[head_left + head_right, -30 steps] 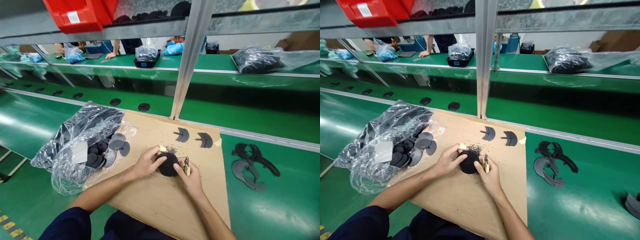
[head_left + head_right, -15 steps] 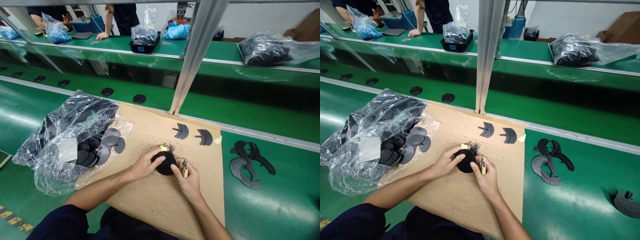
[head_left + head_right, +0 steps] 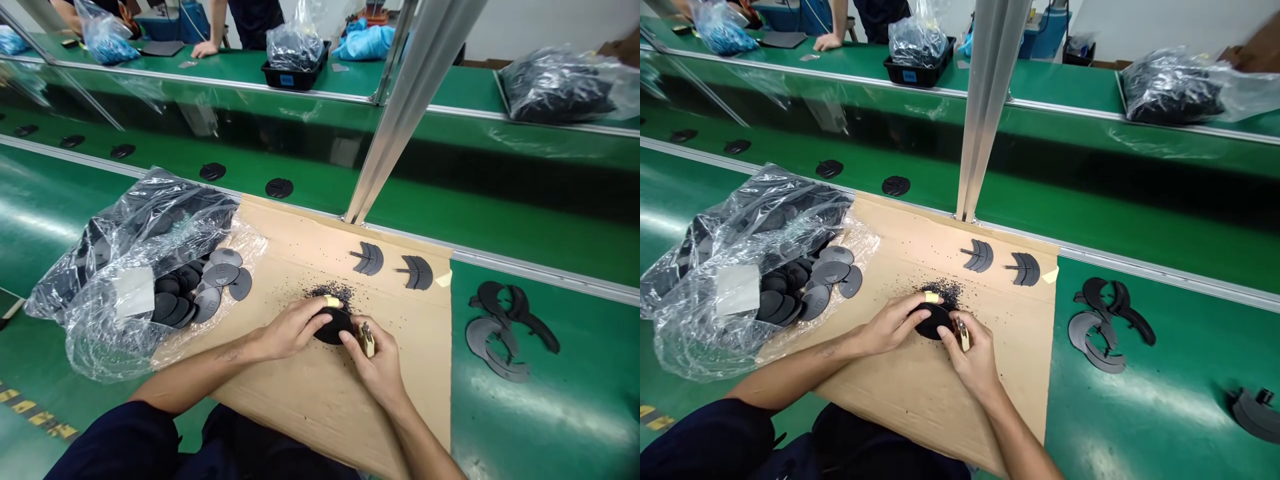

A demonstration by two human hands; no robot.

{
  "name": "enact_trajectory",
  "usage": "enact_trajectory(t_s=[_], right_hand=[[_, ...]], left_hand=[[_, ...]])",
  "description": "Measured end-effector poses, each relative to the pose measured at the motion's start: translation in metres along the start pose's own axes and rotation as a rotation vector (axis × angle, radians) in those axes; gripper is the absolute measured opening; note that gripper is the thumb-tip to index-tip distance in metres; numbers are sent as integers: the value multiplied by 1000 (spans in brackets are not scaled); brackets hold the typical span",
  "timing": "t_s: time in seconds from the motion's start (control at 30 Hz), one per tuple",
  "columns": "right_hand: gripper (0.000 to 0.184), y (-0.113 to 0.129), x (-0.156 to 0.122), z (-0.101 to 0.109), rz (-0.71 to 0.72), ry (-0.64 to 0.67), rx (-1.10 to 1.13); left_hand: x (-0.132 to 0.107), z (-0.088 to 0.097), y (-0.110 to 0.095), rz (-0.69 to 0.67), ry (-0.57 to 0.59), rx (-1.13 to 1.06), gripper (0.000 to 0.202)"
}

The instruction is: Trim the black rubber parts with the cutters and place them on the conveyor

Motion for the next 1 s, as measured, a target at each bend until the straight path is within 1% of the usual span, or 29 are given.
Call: enact_trajectory(t_s=[0.1,0.17,0.23,0.3,0.4,0.53,0.7,0.8,0.9,1.0], right_hand=[[10,1,-1,1,107,-12,-60],[6,3,-2,2,195,-17,-89],[11,5,-3,3,281,-22,-107],[16,6,-4,3,348,-31,-119],[21,5,-6,3,405,-35,-130],[24,3,-8,2,436,-37,-174],[26,4,-8,1,421,-1,-175],[26,6,-7,2,427,1,-183],[26,7,-7,3,428,10,-185],[27,6,-6,3,413,35,-169]], left_hand=[[-3,-2,-3,-67,27,65,32],[-3,-2,-5,-80,4,21,35],[-1,1,-8,-93,-43,-54,35],[1,4,-11,-125,-78,-99,29],[3,8,-13,-180,-110,-105,28],[2,8,-14,-221,-117,-83,29],[1,9,-16,-246,-160,-58,23],[1,9,-16,-266,-162,-47,23],[1,9,-16,-260,-155,-56,23],[0,8,-17,-242,-184,-56,21]])
Point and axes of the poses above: each hand's wrist, its own x-axis towards the middle knuckle, its own z-axis out of the back of the hand, y = z × x, the point moved 2 cm from there along x, towards the middle knuckle, and after that the axes turned 8 degrees about y, right-handed, at the moved point
